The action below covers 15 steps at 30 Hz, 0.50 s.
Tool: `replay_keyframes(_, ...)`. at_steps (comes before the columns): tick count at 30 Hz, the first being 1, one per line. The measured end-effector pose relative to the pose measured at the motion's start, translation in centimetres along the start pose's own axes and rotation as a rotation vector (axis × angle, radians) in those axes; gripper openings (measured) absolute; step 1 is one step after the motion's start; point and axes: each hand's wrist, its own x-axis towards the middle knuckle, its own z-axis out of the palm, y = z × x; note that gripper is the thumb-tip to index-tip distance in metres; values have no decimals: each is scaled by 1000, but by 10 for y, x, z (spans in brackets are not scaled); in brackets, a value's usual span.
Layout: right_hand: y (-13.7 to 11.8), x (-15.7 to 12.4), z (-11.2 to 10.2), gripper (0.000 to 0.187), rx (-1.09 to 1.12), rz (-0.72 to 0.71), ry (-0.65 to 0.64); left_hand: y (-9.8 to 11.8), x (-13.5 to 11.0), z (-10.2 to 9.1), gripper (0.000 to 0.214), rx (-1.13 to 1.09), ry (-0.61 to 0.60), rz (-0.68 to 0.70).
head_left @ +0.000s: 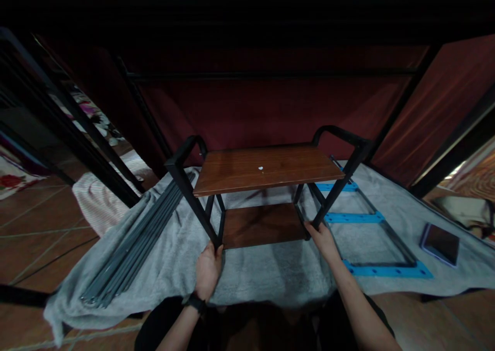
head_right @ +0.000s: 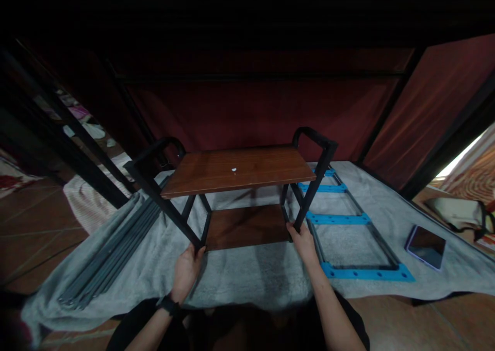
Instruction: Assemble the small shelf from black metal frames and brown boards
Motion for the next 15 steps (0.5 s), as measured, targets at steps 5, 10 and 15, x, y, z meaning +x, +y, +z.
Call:
replay_keyframes(5,4,0,2,41,-95,34,21,6,-1,-3,28,-25,25,36)
replay_keyframes(10,7,2,0,43,-99,66,-24,8,-3,-4,32,17,12,13)
replay_keyframes(15,4,1,-2,44,-147,56,-54,8,-2,-2,30,27,20,1)
